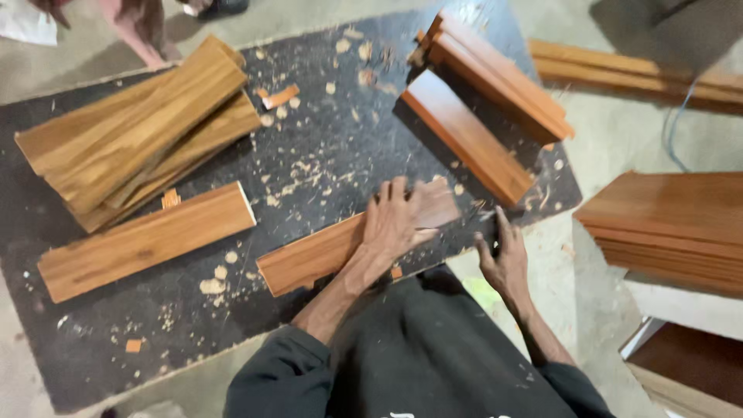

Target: The person smooths multiple rectangular wooden planks on a workbench using a hand plane. They repeatedly pick up planks, plane their surfaces, and set them aside, generating wood shavings throughout the process.

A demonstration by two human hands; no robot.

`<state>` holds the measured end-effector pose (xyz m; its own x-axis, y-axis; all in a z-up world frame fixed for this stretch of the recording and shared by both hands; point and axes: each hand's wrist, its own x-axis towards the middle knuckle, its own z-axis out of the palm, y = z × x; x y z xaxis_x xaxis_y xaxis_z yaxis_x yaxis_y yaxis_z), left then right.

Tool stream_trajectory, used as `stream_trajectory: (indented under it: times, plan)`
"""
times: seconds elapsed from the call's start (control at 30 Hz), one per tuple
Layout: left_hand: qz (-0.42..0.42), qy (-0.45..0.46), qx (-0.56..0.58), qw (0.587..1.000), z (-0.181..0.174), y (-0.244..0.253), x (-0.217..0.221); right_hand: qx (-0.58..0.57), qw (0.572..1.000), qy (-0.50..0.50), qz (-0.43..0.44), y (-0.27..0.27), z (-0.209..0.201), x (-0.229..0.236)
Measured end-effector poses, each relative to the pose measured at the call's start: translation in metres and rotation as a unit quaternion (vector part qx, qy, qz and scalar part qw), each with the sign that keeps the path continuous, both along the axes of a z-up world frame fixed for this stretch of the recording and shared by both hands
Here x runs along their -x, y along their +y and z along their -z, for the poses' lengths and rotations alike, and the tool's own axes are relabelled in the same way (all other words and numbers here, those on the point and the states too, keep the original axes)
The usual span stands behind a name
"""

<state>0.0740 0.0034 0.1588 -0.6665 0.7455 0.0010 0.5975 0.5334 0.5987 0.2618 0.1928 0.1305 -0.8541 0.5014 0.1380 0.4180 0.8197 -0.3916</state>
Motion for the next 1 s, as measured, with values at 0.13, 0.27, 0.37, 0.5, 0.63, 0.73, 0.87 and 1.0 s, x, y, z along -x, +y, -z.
stream_trajectory:
  times: [0.13, 0.27, 0.37, 0.5, 0.63, 0.73, 0.87, 1.0]
  plan:
    - [-0.045, 0.037, 0.077, 0.995, 0.085, -0.02, -0.019, -0.014, 0.99, -0.122, -0.068, -0.026, 0.007, 0.01]
    - [-0.087, 0.061, 0.025, 0.994, 0.125, -0.018, -0.022, -0.022, 0.972, -0.224, -0.071, -0.051, 0.023, 0.046]
    - [-0.137, 0.007, -0.018, 0.99, 0.132, -0.01, -0.019, -0.03, 0.97, -0.228, -0.076, -0.065, 0.034, 0.071]
    - [-0.138, -0.085, -0.005, 0.987, 0.133, 0.009, -0.008, -0.018, 0.971, -0.233, -0.058, -0.065, 0.047, 0.093]
    - [-0.142, -0.036, -0.017, 0.989, 0.128, 0.015, -0.003, -0.003, 0.974, -0.22, -0.06, -0.059, 0.052, 0.108]
    - [-0.16, -0.024, -0.015, 0.987, 0.128, 0.019, -0.002, -0.007, 0.968, -0.231, -0.097, -0.047, 0.048, 0.125]
    - [-0.165, -0.018, -0.018, 0.986, 0.139, 0.024, 0.013, -0.016, 0.94, -0.274, -0.202, -0.024, 0.046, 0.16]
    - [-0.161, -0.018, -0.007, 0.987, 0.13, 0.019, 0.0, -0.009, 0.912, -0.284, -0.297, -0.012, 0.045, 0.159]
